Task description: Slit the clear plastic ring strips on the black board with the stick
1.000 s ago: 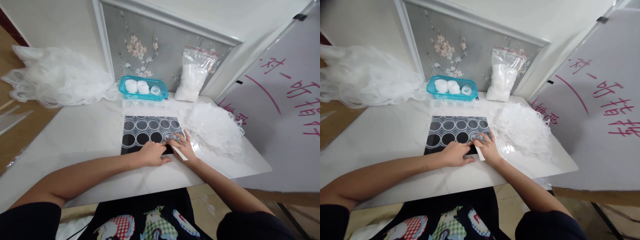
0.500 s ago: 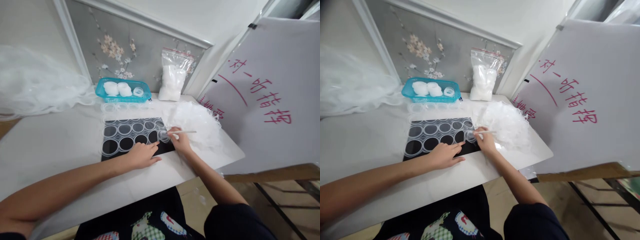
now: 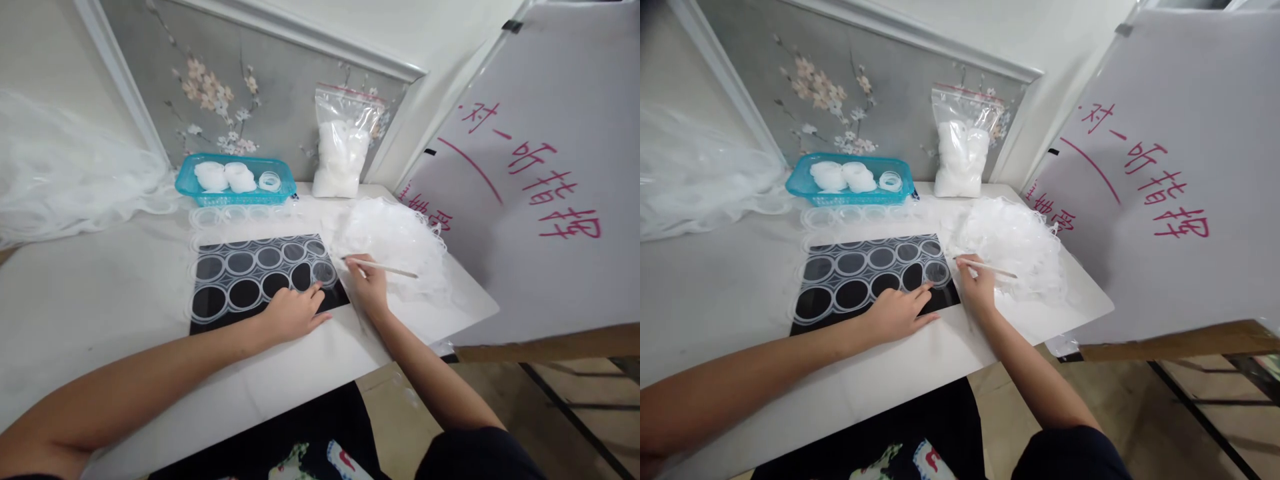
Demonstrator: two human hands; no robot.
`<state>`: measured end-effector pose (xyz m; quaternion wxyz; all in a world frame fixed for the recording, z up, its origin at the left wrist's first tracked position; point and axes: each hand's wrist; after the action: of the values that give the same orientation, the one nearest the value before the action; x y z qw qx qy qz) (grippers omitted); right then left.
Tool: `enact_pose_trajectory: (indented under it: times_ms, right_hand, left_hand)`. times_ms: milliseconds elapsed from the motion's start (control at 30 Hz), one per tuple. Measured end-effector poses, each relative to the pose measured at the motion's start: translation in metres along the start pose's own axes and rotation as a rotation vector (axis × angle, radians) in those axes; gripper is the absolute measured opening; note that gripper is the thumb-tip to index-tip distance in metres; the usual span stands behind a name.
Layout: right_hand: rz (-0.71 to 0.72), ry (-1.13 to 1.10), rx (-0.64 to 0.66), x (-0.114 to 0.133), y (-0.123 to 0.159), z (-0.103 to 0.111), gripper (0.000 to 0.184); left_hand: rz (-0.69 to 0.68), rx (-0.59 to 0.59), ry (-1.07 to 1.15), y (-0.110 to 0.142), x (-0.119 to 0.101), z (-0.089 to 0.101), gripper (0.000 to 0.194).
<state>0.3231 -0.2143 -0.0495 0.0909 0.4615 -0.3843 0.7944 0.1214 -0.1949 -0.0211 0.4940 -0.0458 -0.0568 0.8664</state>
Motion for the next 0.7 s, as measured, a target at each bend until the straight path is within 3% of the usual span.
enact_pose_trajectory:
  times_ms: [100,167,500,700]
  right_hand:
    - [-0.01,-0.07,0.293,-0.0009,0.0048,-0.0043,0.022]
    - [-0.043,-0.093,0.361,-0.0013,0.0064,-0.0061,0.023]
    - [-0.058,-0.035,0.422,-0.0009,0.0063,-0.0043,0.021]
    - [0.154,0.154,0.462,0.0013,0.0111,-0.0023,0.023]
  left_hand:
    - [-0.014,-0.012,-0.011,-0.001,0.0007,-0.0029,0.047]
    - [-0.028,-0.025,-0.02,-0.0011,0.0015,-0.0049,0.047]
    - [-0.052,-0.016,-0.026,0.0006,0.0025,-0.0075,0.048]
    - [-0.026,-0.022,0.02,0.0,0.0032,-0.0083,0.046]
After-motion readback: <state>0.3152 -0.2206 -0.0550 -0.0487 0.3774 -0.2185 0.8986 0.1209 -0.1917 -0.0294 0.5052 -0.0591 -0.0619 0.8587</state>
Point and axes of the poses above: each hand's wrist, its own y-axis away from the middle knuckle, its own z-axis out of the back of the hand, x = y × z, and after that the axes turned 10 degrees about -x, right-handed
